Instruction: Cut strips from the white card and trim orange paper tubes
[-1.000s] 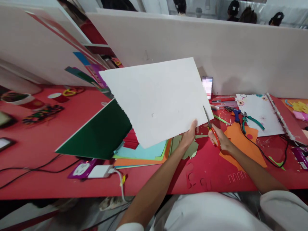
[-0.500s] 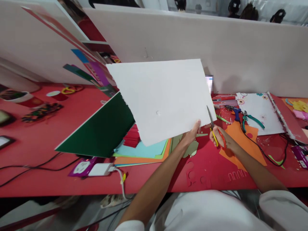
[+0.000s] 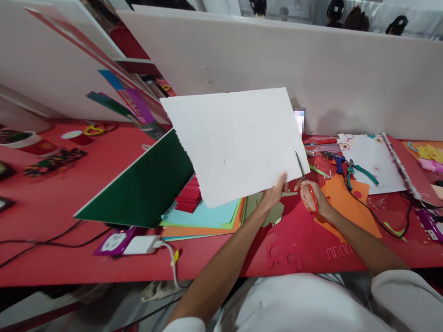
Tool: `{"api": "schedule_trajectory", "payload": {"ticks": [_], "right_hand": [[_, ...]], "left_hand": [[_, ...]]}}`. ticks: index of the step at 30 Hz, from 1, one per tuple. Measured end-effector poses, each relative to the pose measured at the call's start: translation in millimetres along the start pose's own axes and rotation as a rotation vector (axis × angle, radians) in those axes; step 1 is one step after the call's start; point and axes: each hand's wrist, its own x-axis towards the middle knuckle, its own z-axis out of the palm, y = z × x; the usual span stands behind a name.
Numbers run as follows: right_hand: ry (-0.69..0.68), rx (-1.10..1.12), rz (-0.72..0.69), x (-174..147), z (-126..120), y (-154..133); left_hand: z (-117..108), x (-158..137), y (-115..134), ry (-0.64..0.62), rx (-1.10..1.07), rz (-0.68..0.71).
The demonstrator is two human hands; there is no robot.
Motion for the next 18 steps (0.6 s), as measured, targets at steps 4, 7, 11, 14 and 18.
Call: {"api": "schedule_trajectory", "payload": {"ticks": [4, 7, 11, 14, 18], "right_hand": [[0.033, -0.064, -0.004, 4, -1, -1], [-0.042, -0.129, -0.02, 5, -10, -7], [-0.072, -0.285, -0.077, 5, -23, -11], [0.004, -0.201, -0.123, 3, -23, -7], [0.068, -0.014, -0.187, 2, -15, -2]], "left_hand": [[1, 2, -2, 0.026, 0.0, 0.013], [1, 5, -7, 0.037, -0.021, 0.048], [-2, 8, -15, 0.091, -0.044, 0.031], [-5, 11, -18, 0.124, -0.037, 0.024], [-5, 12, -18, 0.128, -0.063, 0.028]]}}
